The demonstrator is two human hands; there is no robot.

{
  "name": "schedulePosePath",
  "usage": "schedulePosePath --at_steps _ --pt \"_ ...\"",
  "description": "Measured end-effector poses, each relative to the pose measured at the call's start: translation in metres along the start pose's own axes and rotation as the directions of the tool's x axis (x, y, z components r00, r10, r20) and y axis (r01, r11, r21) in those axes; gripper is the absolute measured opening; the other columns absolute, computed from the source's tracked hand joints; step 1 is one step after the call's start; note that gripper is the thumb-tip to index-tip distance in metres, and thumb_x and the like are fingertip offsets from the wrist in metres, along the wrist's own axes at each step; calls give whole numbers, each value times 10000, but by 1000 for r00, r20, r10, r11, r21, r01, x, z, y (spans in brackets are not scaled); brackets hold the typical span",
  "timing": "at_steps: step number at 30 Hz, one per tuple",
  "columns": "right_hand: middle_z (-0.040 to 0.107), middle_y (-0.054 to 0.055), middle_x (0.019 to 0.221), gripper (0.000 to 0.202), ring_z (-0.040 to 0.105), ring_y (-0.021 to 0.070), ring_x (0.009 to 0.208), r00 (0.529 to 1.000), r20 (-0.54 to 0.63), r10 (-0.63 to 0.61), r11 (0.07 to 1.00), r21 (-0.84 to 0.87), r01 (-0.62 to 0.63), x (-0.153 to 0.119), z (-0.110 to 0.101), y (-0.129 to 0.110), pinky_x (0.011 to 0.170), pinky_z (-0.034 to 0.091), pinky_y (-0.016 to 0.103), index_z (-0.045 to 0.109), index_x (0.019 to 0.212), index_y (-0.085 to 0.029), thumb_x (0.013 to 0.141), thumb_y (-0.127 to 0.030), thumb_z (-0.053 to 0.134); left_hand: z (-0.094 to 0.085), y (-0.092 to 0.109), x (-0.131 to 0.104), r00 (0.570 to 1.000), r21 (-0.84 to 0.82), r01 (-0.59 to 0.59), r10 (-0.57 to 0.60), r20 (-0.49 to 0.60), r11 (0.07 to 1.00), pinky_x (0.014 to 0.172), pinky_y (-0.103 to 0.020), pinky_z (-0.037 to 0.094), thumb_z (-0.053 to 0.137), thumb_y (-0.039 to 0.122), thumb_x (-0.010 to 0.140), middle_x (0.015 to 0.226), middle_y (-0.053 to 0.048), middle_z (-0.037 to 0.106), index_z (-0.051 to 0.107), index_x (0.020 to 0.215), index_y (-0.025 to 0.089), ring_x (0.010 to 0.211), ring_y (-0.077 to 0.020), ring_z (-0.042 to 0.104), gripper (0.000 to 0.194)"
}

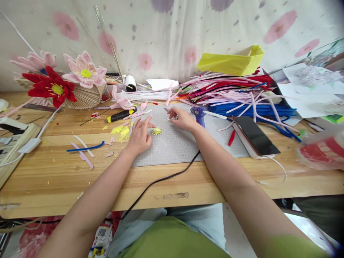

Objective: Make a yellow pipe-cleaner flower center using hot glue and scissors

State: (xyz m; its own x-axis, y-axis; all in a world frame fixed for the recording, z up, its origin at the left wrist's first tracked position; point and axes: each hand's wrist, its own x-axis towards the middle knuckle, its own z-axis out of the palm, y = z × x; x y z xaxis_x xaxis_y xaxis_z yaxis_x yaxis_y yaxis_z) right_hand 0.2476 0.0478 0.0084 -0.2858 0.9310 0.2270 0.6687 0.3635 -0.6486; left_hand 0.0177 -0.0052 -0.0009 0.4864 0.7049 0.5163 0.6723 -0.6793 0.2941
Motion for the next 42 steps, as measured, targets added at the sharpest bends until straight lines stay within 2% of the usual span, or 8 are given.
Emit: schedulePosePath --at_steps 8,13,18,25,28,32,37,42 --pt "666 51 870 272 491 260 997 999 31 -31 989 -145 35 -1 20 -12 902 361 417 561 1000 -195 750 -90 535 3 -10 5 934 -97 257 -273 -232 962 1045 -486 341 473 47 697 989 -60 684 352 1343 189 1129 -242 547 673" --pt "594 10 776 228 512 190 844 992 -112 57 974 225 -31 7 19 -6 831 379 362 516 938 -215 737 -110 541 6 -18 4 882 -176 337 -375 -284 925 941 -433 427 482 48 712 975 -61 678 374 1310 209 1095 -232 559 629" --pt "508 -44 701 259 460 99 644 953 -133 271 653 753 -80 13 14 -8 647 356 257 470 845 -220 666 -244 655 5 -18 5 866 -242 345 -407 -290 907 888 -401 459 503 62 727 1001 -57 672 385 1284 218 1064 -216 582 591" --pt "503 -58 684 341 408 58 589 957 119 266 424 877 -227 2 21 -40 551 290 222 512 747 -194 507 -280 738 9 -2 21 856 -470 379 -495 -149 797 750 -336 503 615 256 772 892 -32 690 382 1240 219 922 -185 641 524" --pt "528 -54 713 329 447 59 613 954 149 261 412 876 -250 -1 28 -51 581 330 218 511 751 -194 518 -284 725 13 8 24 858 -525 430 -513 -16 735 742 -349 515 688 299 716 906 -31 692 384 1222 225 838 -177 661 595" --pt "533 -53 735 310 491 72 650 954 158 256 431 864 -259 -3 32 -55 616 371 222 499 767 -203 544 -278 701 13 12 23 846 -537 445 -533 -11 717 768 -369 517 675 271 726 840 -7 688 396 1196 220 822 -180 669 549" --pt "594 -34 806 272 547 81 715 961 168 220 488 834 -258 -4 19 -53 658 416 225 503 817 -207 623 -290 674 0 9 23 907 -312 351 -403 -120 883 941 -443 439 632 200 765 811 2 695 404 1215 237 979 -209 637 506" --pt "609 -23 720 286 563 97 653 953 294 75 694 671 -262 -5 3 -56 609 446 238 535 824 -188 641 -305 721 -8 8 24 973 -75 185 -193 -127 980 1035 -477 333 593 168 795 839 -15 710 410 1247 213 1056 -223 603 490"
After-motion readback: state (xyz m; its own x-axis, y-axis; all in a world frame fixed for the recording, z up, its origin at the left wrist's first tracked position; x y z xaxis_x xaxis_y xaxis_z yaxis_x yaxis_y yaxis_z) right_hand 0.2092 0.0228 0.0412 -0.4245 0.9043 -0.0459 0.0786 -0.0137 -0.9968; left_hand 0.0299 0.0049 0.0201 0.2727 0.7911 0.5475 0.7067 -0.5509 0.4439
